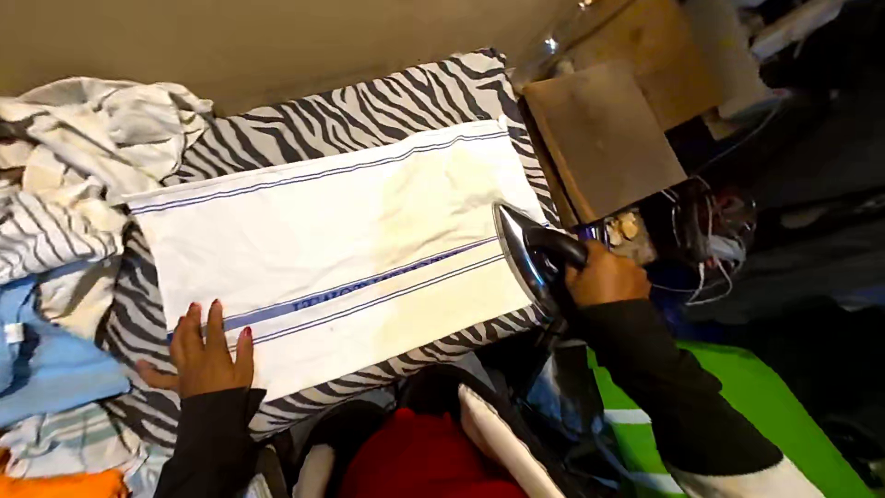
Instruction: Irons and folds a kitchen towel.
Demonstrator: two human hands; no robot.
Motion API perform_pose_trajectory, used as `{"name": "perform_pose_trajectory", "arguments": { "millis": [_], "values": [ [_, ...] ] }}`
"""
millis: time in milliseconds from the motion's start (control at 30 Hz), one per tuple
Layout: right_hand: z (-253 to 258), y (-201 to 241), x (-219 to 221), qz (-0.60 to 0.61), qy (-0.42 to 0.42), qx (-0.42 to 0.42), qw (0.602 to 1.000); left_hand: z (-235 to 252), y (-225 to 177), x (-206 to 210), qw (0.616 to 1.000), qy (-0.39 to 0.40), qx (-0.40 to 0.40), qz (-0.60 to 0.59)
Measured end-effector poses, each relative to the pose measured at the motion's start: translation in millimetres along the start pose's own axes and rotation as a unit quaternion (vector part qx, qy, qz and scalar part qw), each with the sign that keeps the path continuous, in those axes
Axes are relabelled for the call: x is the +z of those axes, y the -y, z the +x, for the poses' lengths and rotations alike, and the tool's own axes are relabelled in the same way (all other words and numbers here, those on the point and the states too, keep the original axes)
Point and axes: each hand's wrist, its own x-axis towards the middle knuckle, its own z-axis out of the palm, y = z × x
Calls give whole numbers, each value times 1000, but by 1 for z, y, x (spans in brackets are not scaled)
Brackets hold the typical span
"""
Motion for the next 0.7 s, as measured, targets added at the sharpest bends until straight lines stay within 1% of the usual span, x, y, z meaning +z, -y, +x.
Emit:
{"name": "perform_pose_trajectory", "arguments": {
  "millis": [67,133,200,233,300,367,433,467,500,600,700],
  "values": [
    [11,4,-2,0,-6,-1,1000,36,-3,-12,999,0,44,-14],
    [19,9,-4,3,-14,-10,1000,88,-14,-27,993,41,112,-24],
    [26,13,-8,5,-3,-21,1000,148,-24,-35,984,87,156,-4],
    [29,12,-13,7,16,-32,999,173,-25,-36,980,111,164,9],
    [36,8,-37,12,43,-54,998,214,-28,-38,978,153,142,27],
    [50,3,-65,13,-5,-66,998,242,-30,-47,977,180,103,57],
    [73,-9,-79,40,-78,-66,994,249,-29,-58,964,222,85,119],
    [87,-14,-84,48,-105,-66,991,248,-29,-65,958,236,99,132],
    [102,-17,-91,48,-117,-65,990,240,-28,-72,958,225,129,122],
    [136,-12,-107,48,-96,-44,993,196,-18,-91,967,105,227,43],
    [161,-12,-104,46,-92,-33,994,146,-3,-94,960,21,278,-1]
  ]
}}
